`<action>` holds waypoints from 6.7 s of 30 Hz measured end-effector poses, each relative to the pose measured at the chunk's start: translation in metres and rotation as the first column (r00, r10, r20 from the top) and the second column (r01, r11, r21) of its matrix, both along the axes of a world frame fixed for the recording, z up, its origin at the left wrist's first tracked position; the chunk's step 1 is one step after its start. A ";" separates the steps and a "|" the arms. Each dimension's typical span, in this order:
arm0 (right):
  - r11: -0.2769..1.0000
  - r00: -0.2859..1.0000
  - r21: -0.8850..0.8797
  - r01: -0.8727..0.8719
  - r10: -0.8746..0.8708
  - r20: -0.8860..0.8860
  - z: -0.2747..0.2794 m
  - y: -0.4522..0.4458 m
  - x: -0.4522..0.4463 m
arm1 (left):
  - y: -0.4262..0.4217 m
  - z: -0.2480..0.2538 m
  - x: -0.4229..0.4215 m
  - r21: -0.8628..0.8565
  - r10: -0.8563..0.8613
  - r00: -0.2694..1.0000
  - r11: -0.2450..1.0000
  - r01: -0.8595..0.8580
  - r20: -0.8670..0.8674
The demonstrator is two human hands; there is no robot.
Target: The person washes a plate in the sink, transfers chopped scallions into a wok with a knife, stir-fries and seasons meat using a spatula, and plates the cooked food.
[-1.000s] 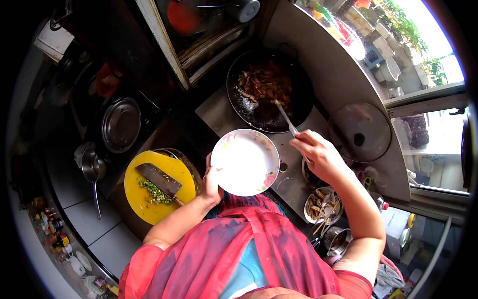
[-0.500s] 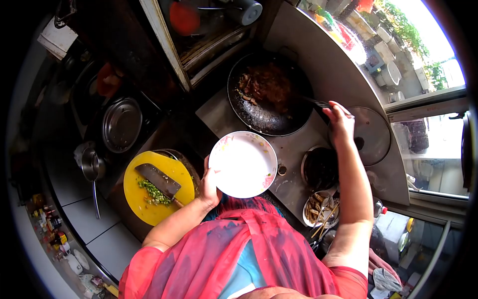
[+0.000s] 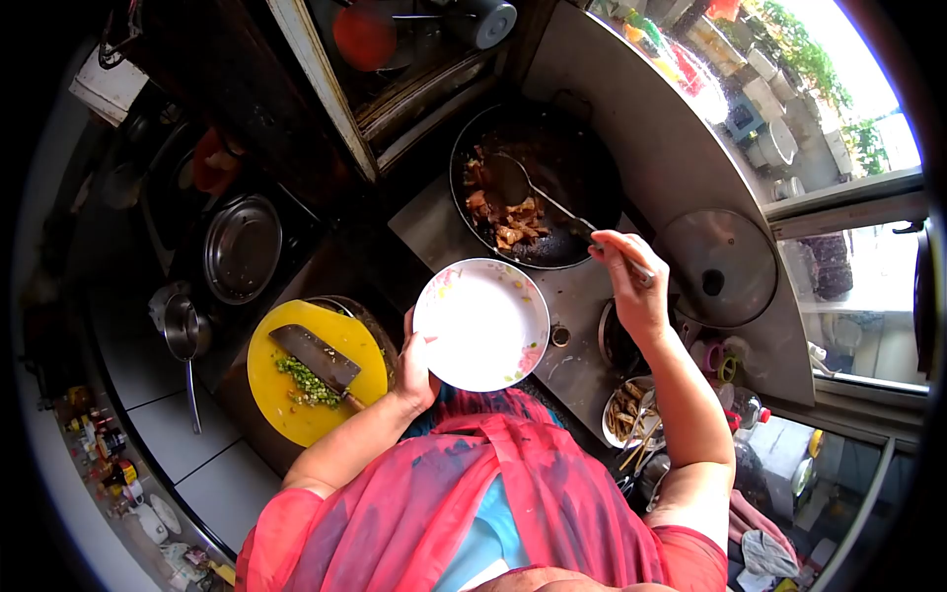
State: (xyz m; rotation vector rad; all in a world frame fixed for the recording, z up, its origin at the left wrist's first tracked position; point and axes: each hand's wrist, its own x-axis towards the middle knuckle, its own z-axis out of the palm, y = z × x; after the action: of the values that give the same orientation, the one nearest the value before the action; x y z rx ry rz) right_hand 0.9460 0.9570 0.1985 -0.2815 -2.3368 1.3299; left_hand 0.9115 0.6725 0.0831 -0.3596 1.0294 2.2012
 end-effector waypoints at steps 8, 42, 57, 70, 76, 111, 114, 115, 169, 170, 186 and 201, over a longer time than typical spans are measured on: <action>0.879 1.000 0.477 -0.002 0.016 -0.026 -0.002 0.007 0.013 | 0.000 0.001 -0.001 -0.023 -0.023 1.000 0.999 0.023 -0.002; 0.881 0.990 0.457 0.125 -0.077 -0.121 0.010 -0.017 0.071 | -0.004 -0.009 -0.010 0.008 -0.025 1.000 1.000 0.025 0.004; 0.879 0.983 0.446 0.167 -0.112 -0.148 0.011 -0.019 0.069 | -0.007 -0.015 -0.010 0.015 -0.023 1.000 1.000 0.023 0.009; 0.884 0.983 0.437 0.170 -0.120 -0.139 0.013 -0.018 0.066 | -0.006 -0.007 -0.010 -0.012 -0.020 1.000 1.000 0.020 0.001; 0.879 0.983 0.445 0.168 -0.117 -0.140 0.012 -0.017 0.065 | -0.008 -0.016 -0.011 0.015 -0.028 0.999 1.000 0.028 0.018; 0.431 0.814 -0.818 0.381 -0.576 0.075 -0.011 0.064 0.065 | -0.006 0.004 -0.008 -0.011 0.003 1.000 1.000 -0.003 0.007; 0.591 0.857 -0.726 0.351 -0.515 -0.005 0.003 0.062 0.057 | -0.007 0.000 -0.008 -0.016 -0.001 1.000 1.000 0.001 0.011; 0.631 0.858 -0.688 0.358 -0.514 -0.024 0.014 0.057 0.052 | -0.007 0.001 -0.008 -0.014 -0.003 1.000 1.000 0.003 0.012; 0.807 0.958 -0.529 0.264 -0.154 0.243 -0.010 0.159 -0.031 | -0.006 -0.006 -0.011 0.011 0.044 0.999 0.999 -0.044 0.008; 0.698 0.970 -0.677 0.234 -0.121 0.210 -0.035 0.156 -0.029 | -0.006 -0.005 -0.011 0.003 0.045 0.999 0.999 -0.045 -0.011; 0.983 0.979 -0.132 0.126 -0.102 0.175 0.033 0.103 0.012 | 0.016 0.024 -0.065 -0.118 0.161 0.964 0.975 -0.189 -0.210; 0.753 0.971 -0.632 0.185 -0.240 -0.002 -0.074 0.042 -0.003 | -0.018 0.021 -0.072 -0.231 0.201 0.956 0.940 -0.250 -0.214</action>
State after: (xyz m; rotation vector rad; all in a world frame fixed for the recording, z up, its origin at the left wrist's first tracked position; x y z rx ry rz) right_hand 0.9428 0.9994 0.1245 -0.6596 -1.6498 1.9227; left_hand 0.8396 0.6546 0.1044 -0.4093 1.4468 2.3438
